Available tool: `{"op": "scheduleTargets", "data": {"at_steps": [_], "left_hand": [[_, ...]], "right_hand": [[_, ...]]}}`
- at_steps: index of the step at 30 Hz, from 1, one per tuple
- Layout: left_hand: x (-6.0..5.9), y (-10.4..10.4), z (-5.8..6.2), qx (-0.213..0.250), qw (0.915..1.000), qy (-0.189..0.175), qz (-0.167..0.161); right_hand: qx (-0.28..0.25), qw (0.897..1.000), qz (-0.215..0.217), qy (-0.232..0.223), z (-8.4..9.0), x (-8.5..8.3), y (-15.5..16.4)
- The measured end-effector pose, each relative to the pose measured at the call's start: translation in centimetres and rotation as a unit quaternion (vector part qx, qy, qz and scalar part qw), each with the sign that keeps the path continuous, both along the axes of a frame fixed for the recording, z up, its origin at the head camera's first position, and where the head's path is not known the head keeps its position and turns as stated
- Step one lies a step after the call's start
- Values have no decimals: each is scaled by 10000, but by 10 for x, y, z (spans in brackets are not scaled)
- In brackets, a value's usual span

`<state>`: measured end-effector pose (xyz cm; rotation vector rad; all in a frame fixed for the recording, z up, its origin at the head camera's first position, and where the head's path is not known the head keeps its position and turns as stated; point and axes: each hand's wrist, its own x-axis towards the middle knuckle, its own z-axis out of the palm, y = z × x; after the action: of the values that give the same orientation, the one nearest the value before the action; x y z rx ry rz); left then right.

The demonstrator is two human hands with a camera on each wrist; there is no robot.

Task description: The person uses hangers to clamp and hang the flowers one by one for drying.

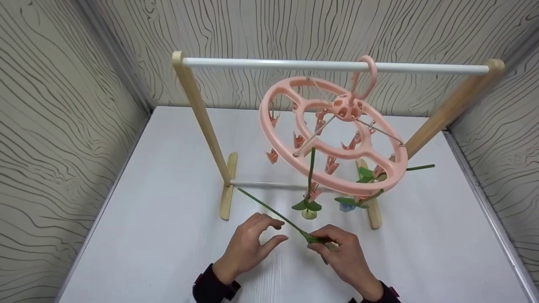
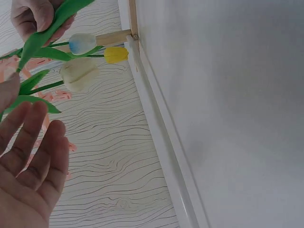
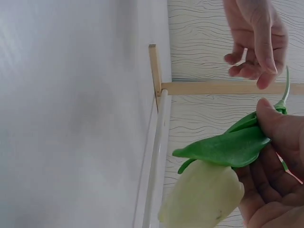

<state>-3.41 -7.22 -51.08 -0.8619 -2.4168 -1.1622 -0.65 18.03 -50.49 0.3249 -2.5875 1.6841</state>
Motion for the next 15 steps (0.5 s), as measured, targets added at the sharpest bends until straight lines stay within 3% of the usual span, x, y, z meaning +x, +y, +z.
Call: {"op": "scheduleTargets", "data": {"at_steps": [5, 10, 15], "left_hand": [[-2, 2, 5, 1147, 9889, -943, -85], [-5, 4, 15, 2085, 9709, -1163, -193], [-8, 7, 25, 2559, 9551, -1359, -618]], "right_hand": [[-464, 9981, -114, -380, 4, 3, -5], [-773, 9943, -115, -727, 4, 3, -10], [-993, 9888, -97, -1109, 4, 4, -15]]}}
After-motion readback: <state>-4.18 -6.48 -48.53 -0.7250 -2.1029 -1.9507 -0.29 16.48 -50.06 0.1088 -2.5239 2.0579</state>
